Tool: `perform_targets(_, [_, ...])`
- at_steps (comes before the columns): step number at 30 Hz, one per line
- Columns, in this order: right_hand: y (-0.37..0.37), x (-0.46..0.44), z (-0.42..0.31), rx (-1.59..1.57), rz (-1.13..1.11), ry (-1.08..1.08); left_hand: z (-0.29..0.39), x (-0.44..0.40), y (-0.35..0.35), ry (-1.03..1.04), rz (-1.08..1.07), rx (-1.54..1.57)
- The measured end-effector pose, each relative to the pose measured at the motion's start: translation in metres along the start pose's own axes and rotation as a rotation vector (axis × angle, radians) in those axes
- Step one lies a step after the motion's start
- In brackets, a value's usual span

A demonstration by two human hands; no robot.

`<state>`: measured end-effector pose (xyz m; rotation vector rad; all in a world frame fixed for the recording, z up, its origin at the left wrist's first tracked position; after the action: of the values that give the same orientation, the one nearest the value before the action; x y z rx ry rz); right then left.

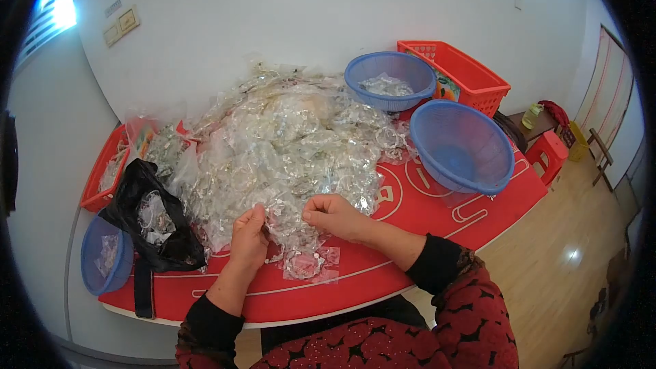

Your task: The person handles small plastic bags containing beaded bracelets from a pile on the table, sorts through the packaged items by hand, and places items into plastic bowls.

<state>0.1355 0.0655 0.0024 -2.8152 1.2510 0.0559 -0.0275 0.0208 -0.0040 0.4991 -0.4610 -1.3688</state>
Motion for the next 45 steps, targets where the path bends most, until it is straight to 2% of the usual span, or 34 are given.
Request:
perform_targets(5, [-0.001,0.0,0.006,-0.032,0.015,0.049,0.0,-0.003,-0.002,0.019,0.009,0.012])
perform_targets(11, [0.002,-0.001,0.007,0.042,-0.002,0.009,-0.007,-0.008,-0.013,-0.037,-0.044,-0.018])
perform_targets(17, [-0.003,-0.002,0.013,-0.161,0.026,0.062,-0.006,-0.003,-0.004,-0.042,-0.064,0.02])
perform_targets(20, [-0.007,-0.001,0.01,-0.217,0.158,0.083,-0.01,-0.003,-0.005,-0.099,-0.092,-0.051])
perform_targets(23, [-0.009,-0.002,0.012,-0.19,0.231,0.059,-0.008,-0.001,-0.001,-0.119,-0.185,-0.248])
perform_targets(41, [-0.005,0.002,0.006,-0.271,0.223,0.021,-0.004,0.008,0.004,-0.113,-0.166,-0.23])
perform_targets(45, [-0.006,0.002,0.004,-0.178,0.237,0.069,-0.004,0.007,0.003,-0.113,-0.156,-0.231])
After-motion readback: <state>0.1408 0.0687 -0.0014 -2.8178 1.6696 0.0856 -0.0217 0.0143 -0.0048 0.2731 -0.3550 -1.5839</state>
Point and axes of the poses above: each hand's wrist, its own x-axis away from the middle knuckle, its own y-axis out of the palm, z = x × y, the point moved 4 cm from there along -x, towards the middle knuckle, and after that the axes turned 8 degrees about x, right-handed, at the moved point
